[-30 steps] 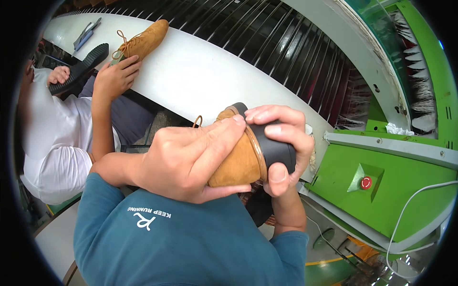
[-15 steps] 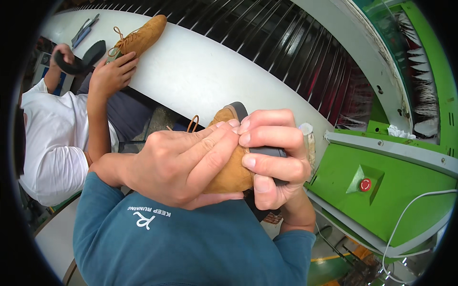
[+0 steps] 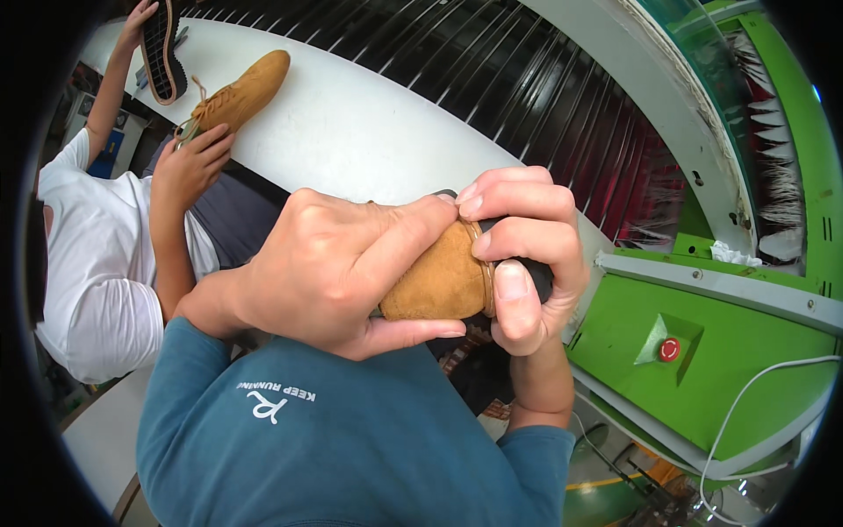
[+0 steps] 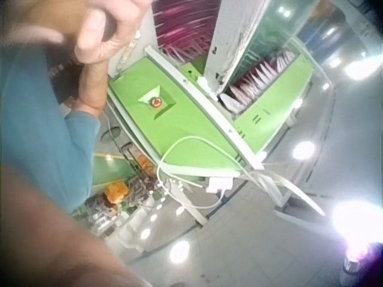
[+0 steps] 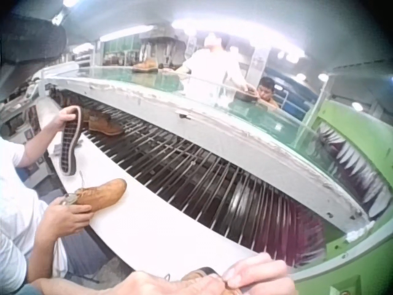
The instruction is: The person inspects a pair of brown suede shoes on a factory assembly line. They pick up the shoes, rotate them to examine the soles and uppers, and place them back on the conveyor belt. The person repeats this process for multiple pairs of shoes throughout the clip.
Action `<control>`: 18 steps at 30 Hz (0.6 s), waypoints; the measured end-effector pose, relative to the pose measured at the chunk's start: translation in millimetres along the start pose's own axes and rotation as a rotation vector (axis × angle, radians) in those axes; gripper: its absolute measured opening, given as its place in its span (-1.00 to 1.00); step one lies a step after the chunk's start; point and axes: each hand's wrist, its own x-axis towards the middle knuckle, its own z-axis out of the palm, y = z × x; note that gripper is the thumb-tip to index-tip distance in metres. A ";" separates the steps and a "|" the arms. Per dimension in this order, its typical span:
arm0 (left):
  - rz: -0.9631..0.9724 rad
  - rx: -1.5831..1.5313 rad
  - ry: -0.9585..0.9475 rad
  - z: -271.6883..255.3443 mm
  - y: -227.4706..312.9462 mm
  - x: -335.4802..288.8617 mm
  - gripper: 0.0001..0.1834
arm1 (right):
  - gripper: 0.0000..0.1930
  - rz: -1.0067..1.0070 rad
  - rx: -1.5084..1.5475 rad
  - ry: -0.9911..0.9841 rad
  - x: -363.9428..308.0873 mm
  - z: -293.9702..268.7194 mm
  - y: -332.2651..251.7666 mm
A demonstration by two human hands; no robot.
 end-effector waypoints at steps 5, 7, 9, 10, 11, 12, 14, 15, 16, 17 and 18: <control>-0.047 -0.022 -0.050 -5.9 -4.7 -0.5 -0.22 | -0.83 0.004 -0.041 -0.032 6.9 -1.4 1.4; -0.066 0.000 -0.039 -7.1 -12.7 2.5 -0.24 | -0.75 0.094 -0.037 -0.007 12.6 -0.9 0.0; -0.082 0.004 -0.026 -5.7 -20.5 5.0 -0.26 | -0.67 0.201 -0.016 0.059 17.0 4.6 -4.2; -0.088 -0.002 -0.016 -3.8 -23.5 6.0 -0.27 | -0.61 0.179 -0.007 0.022 17.0 -0.2 1.6; -0.094 -0.009 -0.006 -3.1 -25.8 7.0 -0.28 | -0.60 0.208 -0.052 0.007 17.4 -1.9 0.5; -0.115 -0.010 -0.025 -3.7 -27.3 7.8 -0.30 | -0.60 0.237 -0.097 -0.008 19.5 -2.2 -2.5; -0.134 -0.011 -0.022 -5.9 -30.1 10.6 -0.31 | -0.58 0.268 -0.139 -0.033 25.0 -3.5 -3.0; -0.145 -0.011 -0.020 -6.9 -31.8 11.8 -0.32 | -0.59 0.285 -0.071 -0.004 28.1 -2.0 1.1; -0.167 -0.012 -0.013 -6.6 -33.8 14.4 -0.34 | -0.60 0.307 -0.005 0.030 29.4 1.0 6.3; -0.160 -0.019 0.009 -5.1 -38.4 16.4 -0.34 | -0.60 0.327 0.061 0.062 31.2 3.4 10.5; -0.153 -0.027 0.031 -2.9 -44.1 18.2 -0.34 | -0.61 0.346 0.115 0.085 33.4 4.4 12.5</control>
